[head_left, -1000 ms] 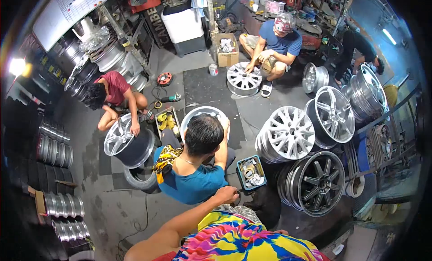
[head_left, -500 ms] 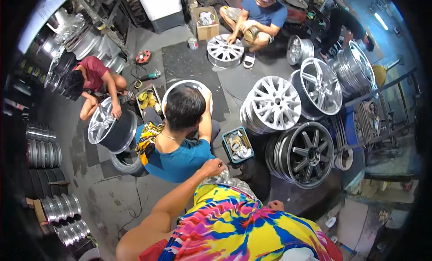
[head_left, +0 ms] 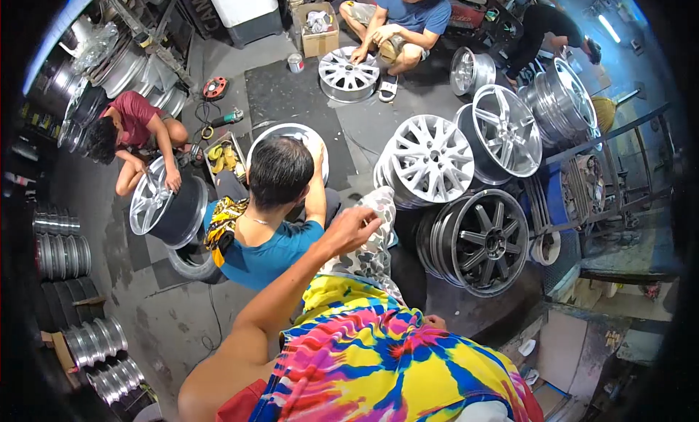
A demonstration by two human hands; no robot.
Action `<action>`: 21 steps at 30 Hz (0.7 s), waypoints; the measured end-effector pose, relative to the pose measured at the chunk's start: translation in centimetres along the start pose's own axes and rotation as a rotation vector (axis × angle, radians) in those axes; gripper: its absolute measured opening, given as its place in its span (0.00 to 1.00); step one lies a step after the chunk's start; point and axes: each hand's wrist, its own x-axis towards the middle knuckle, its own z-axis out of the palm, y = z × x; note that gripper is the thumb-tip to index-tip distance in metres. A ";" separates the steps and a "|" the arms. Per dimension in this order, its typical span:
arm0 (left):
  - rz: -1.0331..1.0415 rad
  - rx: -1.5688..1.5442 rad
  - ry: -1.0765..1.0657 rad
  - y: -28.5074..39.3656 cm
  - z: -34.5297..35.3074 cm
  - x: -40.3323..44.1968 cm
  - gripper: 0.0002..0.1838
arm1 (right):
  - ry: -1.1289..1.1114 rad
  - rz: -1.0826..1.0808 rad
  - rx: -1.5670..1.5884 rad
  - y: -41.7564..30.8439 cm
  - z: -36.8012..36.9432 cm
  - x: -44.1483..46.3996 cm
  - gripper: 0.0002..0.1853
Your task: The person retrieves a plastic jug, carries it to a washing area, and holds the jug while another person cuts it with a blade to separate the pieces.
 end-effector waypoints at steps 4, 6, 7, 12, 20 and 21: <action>0.158 0.038 0.055 3.5 -3.4 4.3 0.12 | 0.038 0.198 0.091 -2.6 -0.4 1.1 0.11; 0.188 0.068 0.069 3.6 -5.0 7.3 0.12 | 0.086 0.072 0.041 0.4 0.5 3.7 0.10; 0.196 0.104 0.088 3.6 -6.0 8.9 0.12 | 0.073 0.099 0.071 0.3 0.7 4.7 0.10; 0.174 0.166 0.138 1.9 -13.1 18.0 0.11 | -0.007 0.245 0.206 -5.1 0.8 10.0 0.10; -0.184 0.473 0.088 -9.1 -27.5 34.9 0.14 | -0.220 0.378 0.310 -28.9 -3.9 26.3 0.08; -0.271 0.510 0.058 -11.0 -28.4 36.4 0.14 | -0.231 0.338 0.296 -31.5 -4.7 29.1 0.09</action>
